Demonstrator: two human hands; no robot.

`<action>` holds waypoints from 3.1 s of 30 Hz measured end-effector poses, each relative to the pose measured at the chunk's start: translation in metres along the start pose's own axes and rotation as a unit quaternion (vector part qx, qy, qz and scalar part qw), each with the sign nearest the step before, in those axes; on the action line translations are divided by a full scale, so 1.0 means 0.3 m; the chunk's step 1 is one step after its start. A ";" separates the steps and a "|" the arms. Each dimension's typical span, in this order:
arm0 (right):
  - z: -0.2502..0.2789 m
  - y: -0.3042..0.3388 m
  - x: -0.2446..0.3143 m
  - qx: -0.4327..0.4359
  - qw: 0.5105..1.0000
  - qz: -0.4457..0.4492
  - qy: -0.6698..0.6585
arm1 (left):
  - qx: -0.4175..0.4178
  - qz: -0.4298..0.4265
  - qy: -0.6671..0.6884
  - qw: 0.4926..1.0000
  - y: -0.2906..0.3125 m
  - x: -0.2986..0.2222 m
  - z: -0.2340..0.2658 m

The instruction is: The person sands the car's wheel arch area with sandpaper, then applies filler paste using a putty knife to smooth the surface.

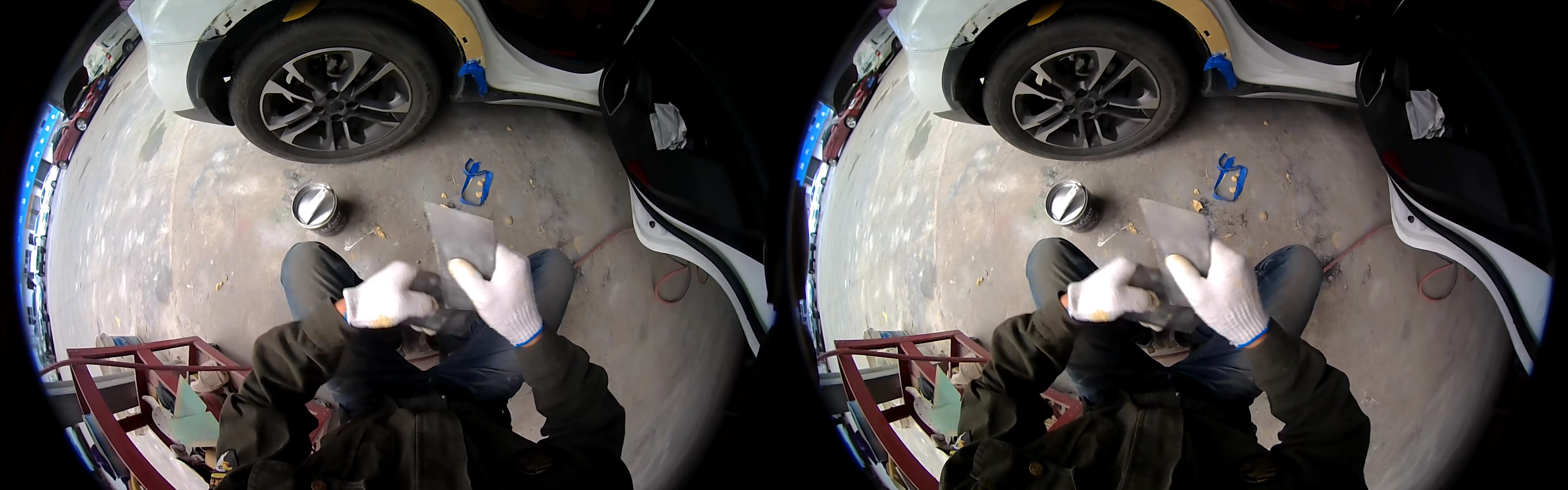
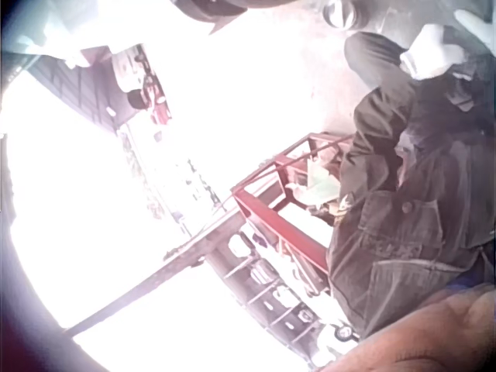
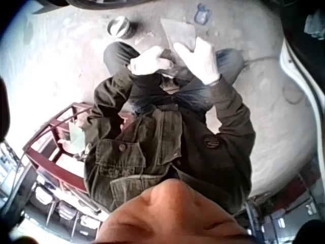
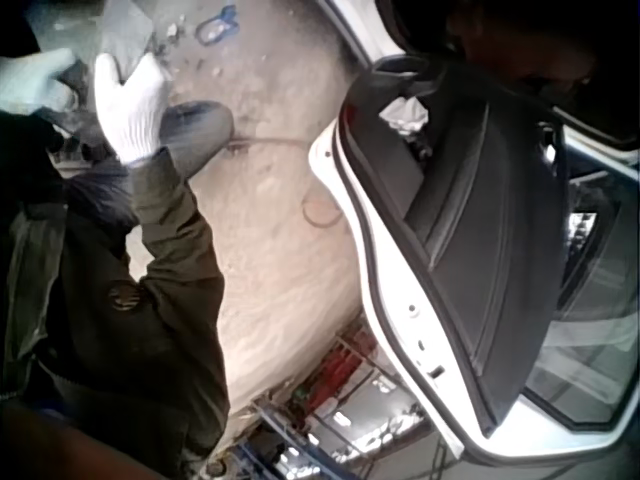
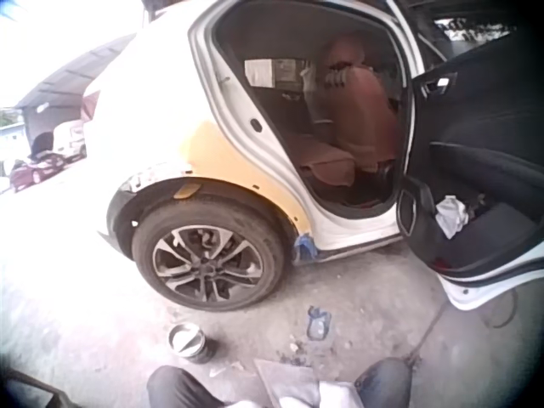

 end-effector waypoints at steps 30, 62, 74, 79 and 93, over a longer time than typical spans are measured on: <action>-0.084 0.052 0.028 -0.042 0.986 0.128 0.095 | -0.240 -0.216 -0.130 0.937 0.021 -0.002 -0.020; -0.099 0.035 0.063 -0.053 0.982 0.155 0.096 | -0.214 -0.172 -0.176 0.945 0.059 -0.048 -0.007; -0.009 -0.092 -0.093 0.140 0.990 0.011 -0.033 | -0.016 -0.087 0.039 0.995 0.016 -0.008 0.056; 0.020 -0.106 -0.107 -0.034 0.989 -0.038 -0.142 | -0.086 -0.073 0.205 0.972 0.067 -0.012 0.012; -0.144 -0.052 -0.008 0.023 0.979 -0.102 -0.175 | -0.218 -0.022 -0.052 0.974 0.158 0.008 -0.017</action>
Point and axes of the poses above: each hand's wrist, its own y-axis away from the middle knuckle, its own z-axis out of the back of the hand, x = y × z, the point moved 4 cm from there along -y, towards the middle knuckle, and after that the axes turned 10 degrees about z, right-handed, at the moved point
